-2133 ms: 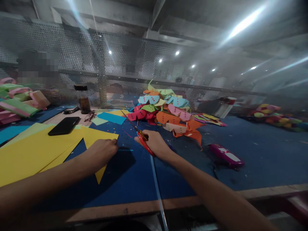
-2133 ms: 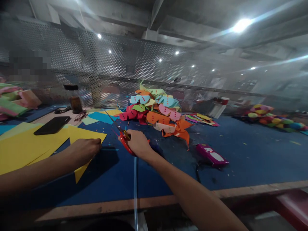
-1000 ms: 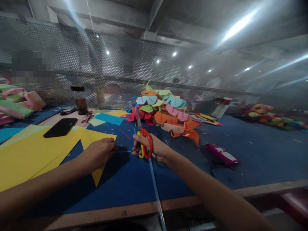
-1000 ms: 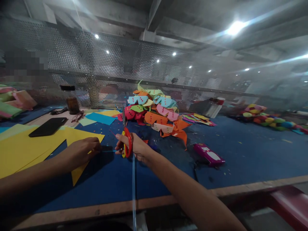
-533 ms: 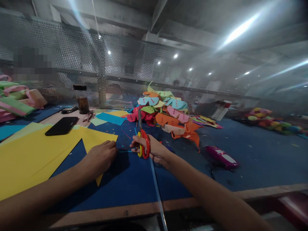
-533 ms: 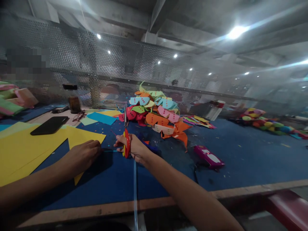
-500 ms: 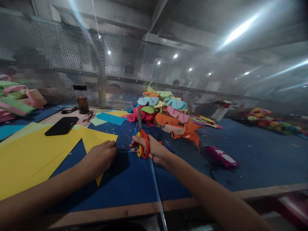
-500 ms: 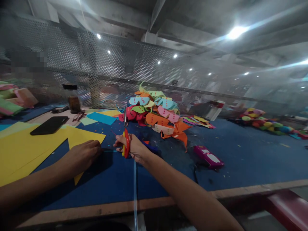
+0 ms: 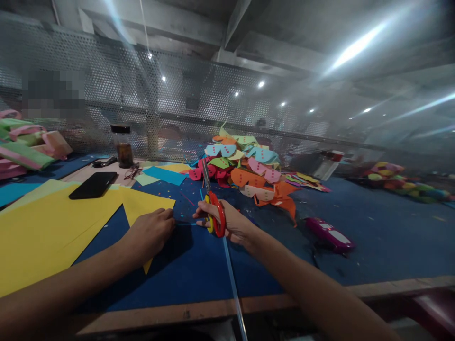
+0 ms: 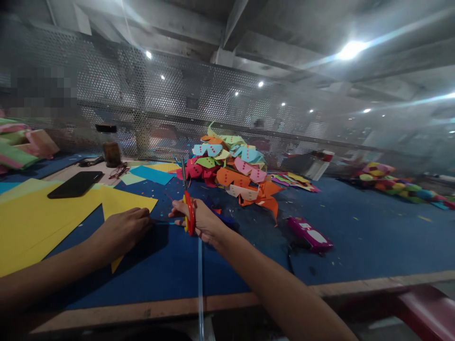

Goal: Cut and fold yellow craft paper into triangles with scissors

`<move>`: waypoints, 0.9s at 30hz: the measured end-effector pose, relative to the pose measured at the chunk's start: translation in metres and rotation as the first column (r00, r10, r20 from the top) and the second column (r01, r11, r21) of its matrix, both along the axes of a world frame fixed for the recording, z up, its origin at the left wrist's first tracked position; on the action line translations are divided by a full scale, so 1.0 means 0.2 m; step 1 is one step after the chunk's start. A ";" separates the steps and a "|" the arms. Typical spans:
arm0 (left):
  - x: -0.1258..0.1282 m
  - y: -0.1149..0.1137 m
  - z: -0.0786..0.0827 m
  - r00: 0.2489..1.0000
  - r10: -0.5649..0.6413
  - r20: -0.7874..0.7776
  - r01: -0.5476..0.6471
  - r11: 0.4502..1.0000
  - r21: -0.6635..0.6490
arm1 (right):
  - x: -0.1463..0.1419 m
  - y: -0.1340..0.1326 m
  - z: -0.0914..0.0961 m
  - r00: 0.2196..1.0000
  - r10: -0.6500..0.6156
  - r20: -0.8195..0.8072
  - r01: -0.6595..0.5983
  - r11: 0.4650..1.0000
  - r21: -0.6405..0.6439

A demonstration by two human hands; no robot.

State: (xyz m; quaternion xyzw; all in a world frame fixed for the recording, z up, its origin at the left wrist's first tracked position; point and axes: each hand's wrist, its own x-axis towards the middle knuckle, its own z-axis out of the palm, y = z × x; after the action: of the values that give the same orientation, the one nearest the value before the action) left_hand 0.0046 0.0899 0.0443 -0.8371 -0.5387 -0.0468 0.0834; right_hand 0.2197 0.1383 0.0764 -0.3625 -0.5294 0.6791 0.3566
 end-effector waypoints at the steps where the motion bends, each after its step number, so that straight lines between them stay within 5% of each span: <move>1: 0.00 0.00 0.00 1.000 0.004 0.002 -0.004 1.000 -0.002 | -0.01 0.00 0.00 1.000 0.000 -0.007 0.000 1.000 -0.003; 27: 0.01 0.01 -0.01 0.999 -0.024 0.047 0.021 0.997 0.081 | -0.05 0.00 -0.03 0.996 0.059 -0.064 -0.056 0.998 0.039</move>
State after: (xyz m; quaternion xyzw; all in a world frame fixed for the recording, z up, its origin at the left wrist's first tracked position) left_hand 0.0056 0.0925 0.0414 -0.8377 -0.5288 -0.0895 0.1035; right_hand 0.2096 0.1387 0.0698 -0.3180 -0.5404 0.6904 0.3608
